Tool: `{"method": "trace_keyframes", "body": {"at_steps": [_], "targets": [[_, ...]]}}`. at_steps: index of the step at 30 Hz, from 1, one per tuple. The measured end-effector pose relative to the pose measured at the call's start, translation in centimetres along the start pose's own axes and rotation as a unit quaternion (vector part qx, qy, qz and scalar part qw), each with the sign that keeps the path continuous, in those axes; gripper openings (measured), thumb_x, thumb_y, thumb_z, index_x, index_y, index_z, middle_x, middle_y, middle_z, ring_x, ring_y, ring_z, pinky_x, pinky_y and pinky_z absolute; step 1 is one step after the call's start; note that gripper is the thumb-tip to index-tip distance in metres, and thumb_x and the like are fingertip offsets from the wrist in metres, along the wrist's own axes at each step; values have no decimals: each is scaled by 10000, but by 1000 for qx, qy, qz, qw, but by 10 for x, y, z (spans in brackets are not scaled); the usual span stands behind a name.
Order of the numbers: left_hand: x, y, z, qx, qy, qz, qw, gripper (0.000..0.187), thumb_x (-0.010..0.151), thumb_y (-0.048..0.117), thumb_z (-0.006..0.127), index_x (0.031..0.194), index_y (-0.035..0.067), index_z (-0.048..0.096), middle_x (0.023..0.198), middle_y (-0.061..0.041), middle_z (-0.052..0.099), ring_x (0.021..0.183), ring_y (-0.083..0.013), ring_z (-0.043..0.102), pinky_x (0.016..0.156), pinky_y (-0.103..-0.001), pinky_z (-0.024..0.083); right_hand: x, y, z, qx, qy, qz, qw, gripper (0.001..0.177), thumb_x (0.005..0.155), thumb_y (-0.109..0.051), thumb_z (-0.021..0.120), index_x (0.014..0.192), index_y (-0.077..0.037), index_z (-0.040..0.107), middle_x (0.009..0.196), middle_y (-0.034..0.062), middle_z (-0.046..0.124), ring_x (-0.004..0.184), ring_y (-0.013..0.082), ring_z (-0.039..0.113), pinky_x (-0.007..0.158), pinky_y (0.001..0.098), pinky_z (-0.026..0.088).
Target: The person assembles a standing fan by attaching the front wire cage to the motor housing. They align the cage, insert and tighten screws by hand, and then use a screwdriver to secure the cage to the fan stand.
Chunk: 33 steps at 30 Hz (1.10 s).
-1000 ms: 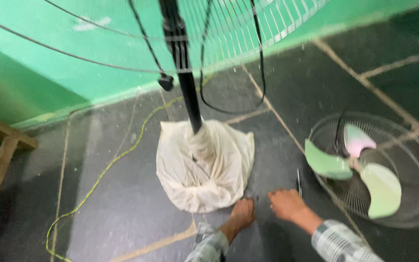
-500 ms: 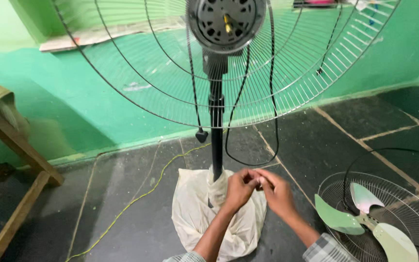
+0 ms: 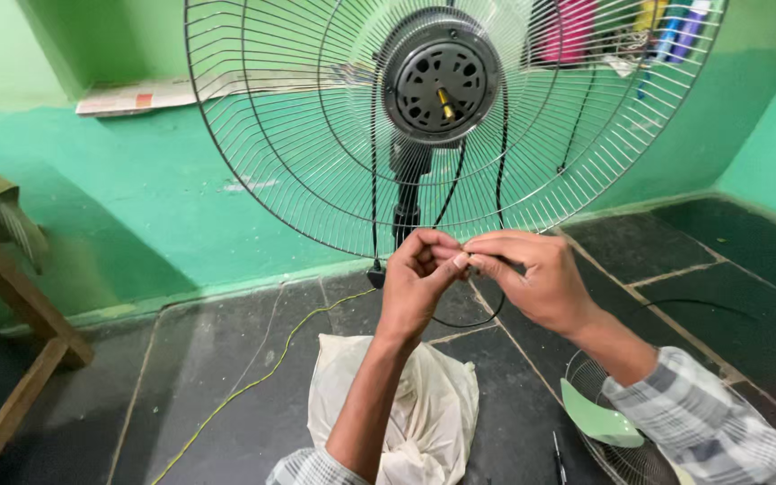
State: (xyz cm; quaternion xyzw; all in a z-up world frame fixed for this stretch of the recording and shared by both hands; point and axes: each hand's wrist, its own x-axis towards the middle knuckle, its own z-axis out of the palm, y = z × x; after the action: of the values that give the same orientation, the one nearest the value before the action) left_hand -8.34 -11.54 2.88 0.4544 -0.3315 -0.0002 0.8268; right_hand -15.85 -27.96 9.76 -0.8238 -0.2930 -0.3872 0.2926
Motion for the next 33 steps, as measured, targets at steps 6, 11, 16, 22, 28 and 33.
{"method": "trace_keyframes", "body": {"at_steps": [6, 11, 16, 22, 28, 33], "targets": [[-7, 27, 23, 6, -5, 7, 1000, 182, 958, 3, 720, 1095, 1, 600, 937, -53, 686, 848, -125, 669, 784, -273, 573, 20, -19, -37, -49, -94, -78, 991, 183, 877, -97, 752, 1039, -11, 756, 989, 115, 785, 885, 257, 767, 778, 344, 607], [9, 58, 43, 230, 32, 56, 971, 255, 931, 133, 752, 1136, 39, 633, 970, -36, 724, 894, -125, 714, 793, -280, 604, 29, -14, -56, -95, -57, -98, 989, 155, 915, -87, 762, 1057, -27, 758, 1013, 132, 766, 895, 285, 754, 785, 363, 593], [54, 94, 49, 625, 81, 263, 731, 486, 880, 206, 787, 1308, 96, 586, 1163, -101, 626, 1082, -302, 631, 799, -424, 538, 52, 15, -59, -91, 56, -50, 993, 127, 956, -58, 787, 1076, -16, 776, 1028, 136, 765, 901, 262, 755, 793, 331, 573], [122, 110, 56, 748, 114, 371, 538, 487, 754, 228, 741, 1186, 89, 565, 1161, -107, 596, 1075, -301, 585, 754, -420, 479, 85, 61, -23, 36, 170, 43, 984, 128, 962, -41, 786, 1085, -5, 786, 982, 117, 786, 842, 160, 764, 757, 271, 601], [90, 71, 82, 716, 91, 306, 621, 202, 992, 230, 690, 1108, 95, 596, 1054, -94, 636, 1038, -280, 633, 805, -420, 508, 85, 77, -2, 142, 235, 85, 958, 132, 952, -56, 809, 1071, -3, 792, 952, 79, 774, 838, 121, 715, 754, 252, 593], [104, 53, 100, 514, 170, 191, 819, 203, 990, 226, 644, 1132, 84, 613, 995, -98, 728, 944, -290, 711, 817, -423, 551, 83, 71, 4, 123, 256, 62, 957, 102, 962, -52, 776, 1036, 16, 793, 951, 101, 763, 861, 147, 736, 762, 267, 618]]}}
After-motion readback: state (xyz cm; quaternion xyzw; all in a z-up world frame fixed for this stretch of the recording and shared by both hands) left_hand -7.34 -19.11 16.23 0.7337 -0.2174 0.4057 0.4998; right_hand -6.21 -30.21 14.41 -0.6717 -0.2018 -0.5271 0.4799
